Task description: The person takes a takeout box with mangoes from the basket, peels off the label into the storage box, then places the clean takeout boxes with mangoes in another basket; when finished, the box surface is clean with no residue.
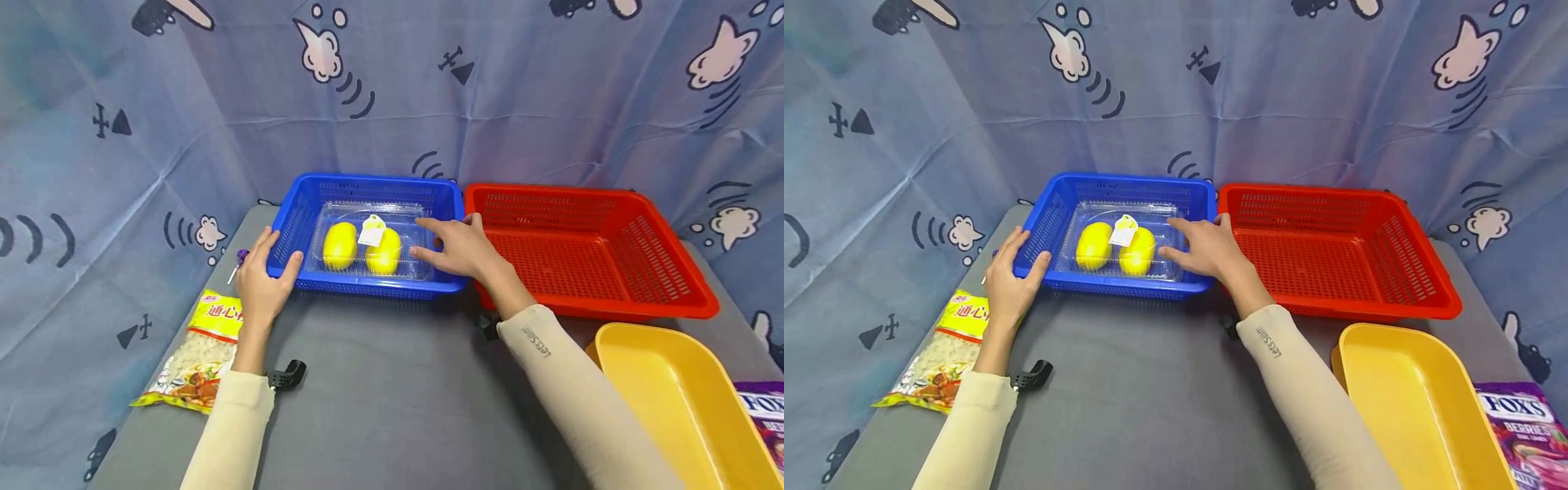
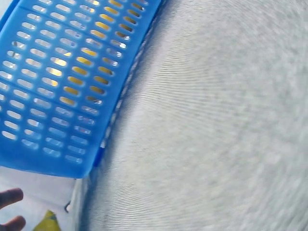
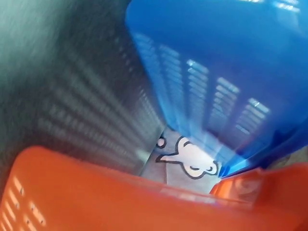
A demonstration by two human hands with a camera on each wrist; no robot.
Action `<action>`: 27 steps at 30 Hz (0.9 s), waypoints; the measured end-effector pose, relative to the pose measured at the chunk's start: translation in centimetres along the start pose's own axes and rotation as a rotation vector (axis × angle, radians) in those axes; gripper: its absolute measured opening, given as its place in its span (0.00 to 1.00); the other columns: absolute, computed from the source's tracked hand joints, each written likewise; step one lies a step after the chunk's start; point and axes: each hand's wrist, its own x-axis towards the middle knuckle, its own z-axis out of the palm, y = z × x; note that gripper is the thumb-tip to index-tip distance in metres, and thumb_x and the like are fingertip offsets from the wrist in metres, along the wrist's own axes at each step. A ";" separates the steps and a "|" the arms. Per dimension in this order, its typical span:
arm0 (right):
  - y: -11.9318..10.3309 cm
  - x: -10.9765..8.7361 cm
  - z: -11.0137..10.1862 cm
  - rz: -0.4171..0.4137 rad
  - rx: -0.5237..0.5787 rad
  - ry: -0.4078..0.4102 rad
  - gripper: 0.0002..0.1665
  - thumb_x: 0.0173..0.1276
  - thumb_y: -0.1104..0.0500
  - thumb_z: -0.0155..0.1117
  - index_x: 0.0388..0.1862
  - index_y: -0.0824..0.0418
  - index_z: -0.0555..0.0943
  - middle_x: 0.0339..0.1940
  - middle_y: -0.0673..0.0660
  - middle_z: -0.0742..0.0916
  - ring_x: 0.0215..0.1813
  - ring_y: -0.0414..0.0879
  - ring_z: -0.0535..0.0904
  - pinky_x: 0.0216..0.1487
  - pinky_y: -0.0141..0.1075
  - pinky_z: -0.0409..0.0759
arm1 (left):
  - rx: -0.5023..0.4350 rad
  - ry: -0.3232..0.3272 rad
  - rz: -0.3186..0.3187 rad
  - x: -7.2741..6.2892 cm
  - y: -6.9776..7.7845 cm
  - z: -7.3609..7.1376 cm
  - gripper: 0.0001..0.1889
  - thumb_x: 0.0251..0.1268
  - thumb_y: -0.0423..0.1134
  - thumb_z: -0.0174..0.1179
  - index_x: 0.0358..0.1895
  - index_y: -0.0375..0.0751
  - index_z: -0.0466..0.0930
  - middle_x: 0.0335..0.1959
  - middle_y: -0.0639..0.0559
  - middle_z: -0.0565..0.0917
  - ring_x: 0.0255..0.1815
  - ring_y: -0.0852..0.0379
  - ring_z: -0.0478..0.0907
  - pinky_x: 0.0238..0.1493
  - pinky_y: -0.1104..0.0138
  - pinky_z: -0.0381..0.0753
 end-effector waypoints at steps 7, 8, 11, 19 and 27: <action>0.6 0.7 0.1 0.002 -0.003 -0.090 0.49 0.69 0.29 0.54 0.82 0.49 0.60 0.41 0.56 0.89 0.56 0.56 0.79 0.72 0.66 0.48 | -0.081 0.063 0.015 -0.1 -0.4 0.6 0.30 0.62 0.53 0.67 0.66 0.45 0.80 0.73 0.51 0.76 0.73 0.43 0.73 0.71 0.42 0.67; 0.6 0.8 0.1 0.007 0.000 -0.106 0.50 0.70 0.29 0.53 0.83 0.49 0.58 0.42 0.56 0.89 0.58 0.56 0.78 0.74 0.67 0.45 | -0.089 0.064 0.016 -0.1 -0.5 0.7 0.30 0.62 0.53 0.67 0.66 0.45 0.80 0.73 0.51 0.76 0.73 0.43 0.73 0.71 0.42 0.66; 0.5 1.2 0.0 0.022 0.000 -0.141 0.50 0.70 0.29 0.52 0.84 0.48 0.54 0.44 0.57 0.89 0.62 0.59 0.76 0.76 0.67 0.40 | -0.106 0.072 0.014 -0.1 -0.6 0.8 0.29 0.62 0.52 0.66 0.66 0.44 0.80 0.73 0.51 0.76 0.74 0.45 0.72 0.71 0.42 0.65; 0.3 1.0 0.1 0.036 0.132 -0.103 0.46 0.69 0.34 0.57 0.82 0.45 0.59 0.49 0.61 0.89 0.61 0.59 0.76 0.78 0.68 0.35 | -0.130 0.077 0.011 -0.2 -0.4 0.9 0.28 0.64 0.51 0.66 0.64 0.44 0.81 0.73 0.50 0.76 0.75 0.45 0.71 0.73 0.42 0.64; 0.3 1.2 0.4 0.045 0.361 0.020 0.41 0.69 0.41 0.63 0.79 0.43 0.65 0.35 0.57 0.84 0.47 0.50 0.80 0.78 0.66 0.33 | -0.149 0.085 0.008 -0.1 -0.8 1.1 0.27 0.64 0.50 0.65 0.64 0.44 0.80 0.73 0.50 0.75 0.76 0.46 0.70 0.74 0.43 0.64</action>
